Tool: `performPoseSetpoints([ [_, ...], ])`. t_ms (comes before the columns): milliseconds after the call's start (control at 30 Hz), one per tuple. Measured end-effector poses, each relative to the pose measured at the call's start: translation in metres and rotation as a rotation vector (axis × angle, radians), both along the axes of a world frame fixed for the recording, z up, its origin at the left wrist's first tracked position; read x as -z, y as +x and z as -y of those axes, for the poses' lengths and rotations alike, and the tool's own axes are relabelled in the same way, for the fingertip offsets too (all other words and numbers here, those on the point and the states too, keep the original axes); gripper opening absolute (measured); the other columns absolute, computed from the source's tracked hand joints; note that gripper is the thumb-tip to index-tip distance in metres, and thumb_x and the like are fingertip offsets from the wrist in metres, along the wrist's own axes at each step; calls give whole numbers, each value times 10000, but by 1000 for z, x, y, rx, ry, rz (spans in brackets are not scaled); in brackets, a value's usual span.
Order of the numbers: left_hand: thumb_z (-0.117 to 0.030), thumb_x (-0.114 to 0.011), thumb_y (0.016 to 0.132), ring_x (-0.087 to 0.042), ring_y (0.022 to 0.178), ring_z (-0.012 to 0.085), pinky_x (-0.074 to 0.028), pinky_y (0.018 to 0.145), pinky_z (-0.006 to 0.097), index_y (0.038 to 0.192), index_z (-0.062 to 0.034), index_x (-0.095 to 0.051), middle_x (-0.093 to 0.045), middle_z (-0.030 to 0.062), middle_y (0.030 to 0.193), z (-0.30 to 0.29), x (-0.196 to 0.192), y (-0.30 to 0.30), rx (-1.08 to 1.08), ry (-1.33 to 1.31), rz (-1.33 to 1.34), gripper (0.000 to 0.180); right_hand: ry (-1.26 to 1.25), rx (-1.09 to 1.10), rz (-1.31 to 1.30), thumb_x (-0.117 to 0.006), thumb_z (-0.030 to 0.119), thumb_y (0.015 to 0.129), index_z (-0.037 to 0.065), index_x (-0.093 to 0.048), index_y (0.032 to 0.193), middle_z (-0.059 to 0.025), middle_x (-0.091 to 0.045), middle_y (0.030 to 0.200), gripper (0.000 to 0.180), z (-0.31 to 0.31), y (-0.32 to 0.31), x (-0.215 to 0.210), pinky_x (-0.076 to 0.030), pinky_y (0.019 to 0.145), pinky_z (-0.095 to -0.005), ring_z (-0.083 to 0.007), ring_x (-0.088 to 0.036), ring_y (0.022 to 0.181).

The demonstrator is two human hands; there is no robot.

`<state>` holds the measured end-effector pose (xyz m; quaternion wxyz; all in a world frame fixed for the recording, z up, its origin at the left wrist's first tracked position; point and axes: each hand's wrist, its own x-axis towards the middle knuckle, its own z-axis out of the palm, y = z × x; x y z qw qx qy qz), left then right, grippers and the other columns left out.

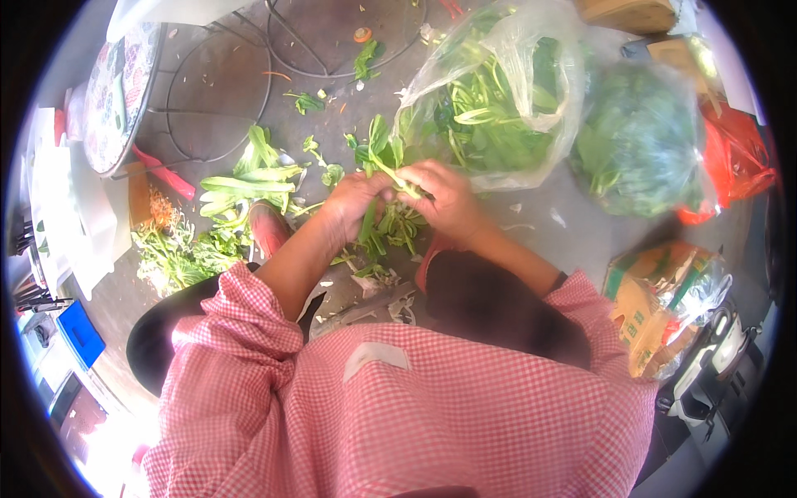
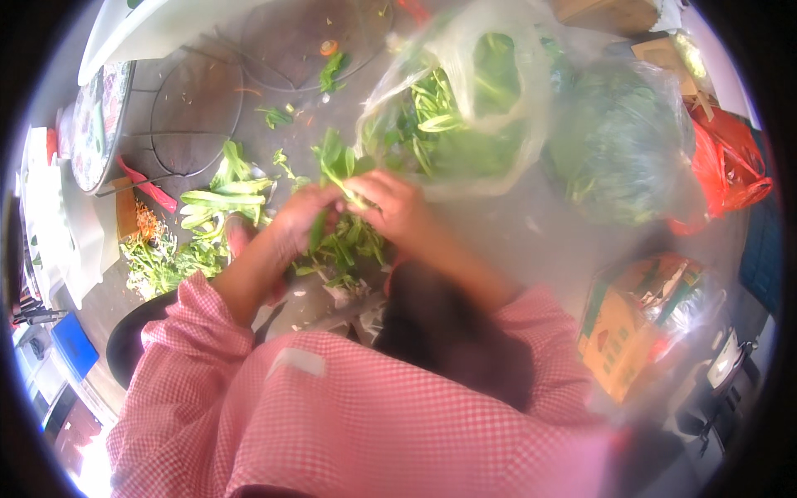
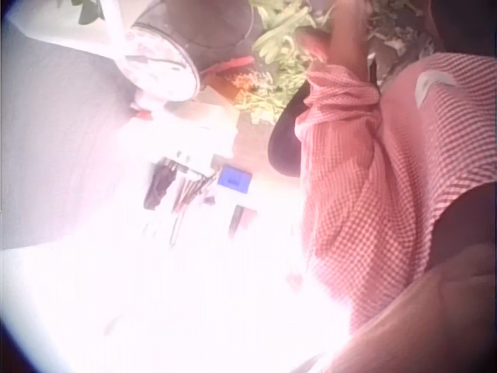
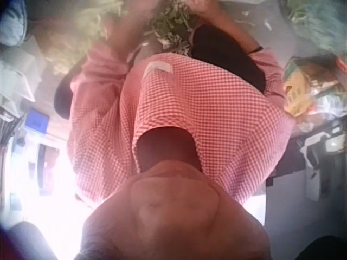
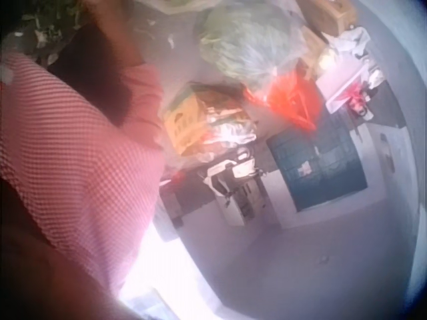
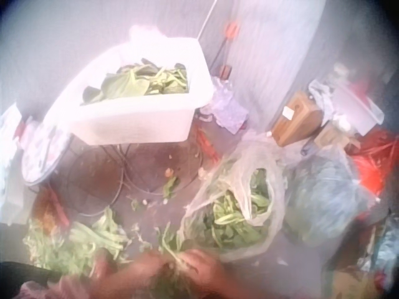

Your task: The person sits on the floor and repeatedly picks up leafy green vegetables, removes stems and unwanted parts by hand, and places the cleaned leaves into a white container. Stems and trimmings are discarded on the floor.

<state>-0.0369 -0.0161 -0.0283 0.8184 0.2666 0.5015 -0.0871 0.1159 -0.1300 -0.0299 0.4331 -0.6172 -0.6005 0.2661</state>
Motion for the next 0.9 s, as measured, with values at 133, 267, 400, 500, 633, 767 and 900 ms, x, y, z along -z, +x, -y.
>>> performPoseSetpoints([
  [133,-289,-594,886,-453,533,99,-363,488,249,782,-37,-616,-541,15,638,14,-20,9,-60,254,-34,274,-209,199,-596,-579,95,860,26,-564,1111,-96,-597,857,261,-3,7,-12,-471,698,-333,-214,-581,792],
  [267,-303,-557,915,-433,556,82,-354,512,244,831,-40,-637,-517,-9,627,3,-22,5,-120,590,-189,287,-192,275,-1542,-464,125,919,25,-554,1109,-63,-555,796,232,5,35,4,-433,670,-338,-190,-536,725],
  [400,-248,-545,926,-411,534,73,-340,488,242,800,-47,-619,-469,-30,598,-19,-27,5,-256,663,-73,248,-177,182,-1766,-449,177,887,36,-549,1102,-47,-513,780,275,2,43,3,-394,708,-335,-174,-479,728],
  [500,-245,-591,902,-462,591,68,-391,537,236,894,-35,-634,-525,-28,654,-25,-38,10,-106,823,-50,214,-184,182,-1857,-492,176,864,52,-561,1052,-58,-533,753,236,0,43,0,-404,689,-353,-190,-496,707],
  [633,-251,-652,862,-510,687,74,-435,640,231,930,-11,-634,-592,-8,741,-18,-43,16,12,923,153,250,-180,145,-1881,-476,195,854,47,-550,1083,-49,-520,801,283,-1,42,-2,-389,708,-342,-175,-474,727],
  [767,-209,-719,801,-541,723,78,-451,674,234,890,-9,-651,-624,12,787,-15,-73,23,-23,564,73,230,-197,217,-1843,-509,176,849,56,-563,1029,-51,-528,752,223,-3,40,-13,-395,688,-336,-176,-492,703],
  [900,-170,-720,786,-537,673,71,-440,629,225,858,-10,-652,-615,6,755,-16,-78,24,-9,427,147,189,-180,209,-1818,-502,159,851,45,-567,1033,-51,-538,758,225,-6,39,-18,-400,684,-339,-173,-504,704],
])
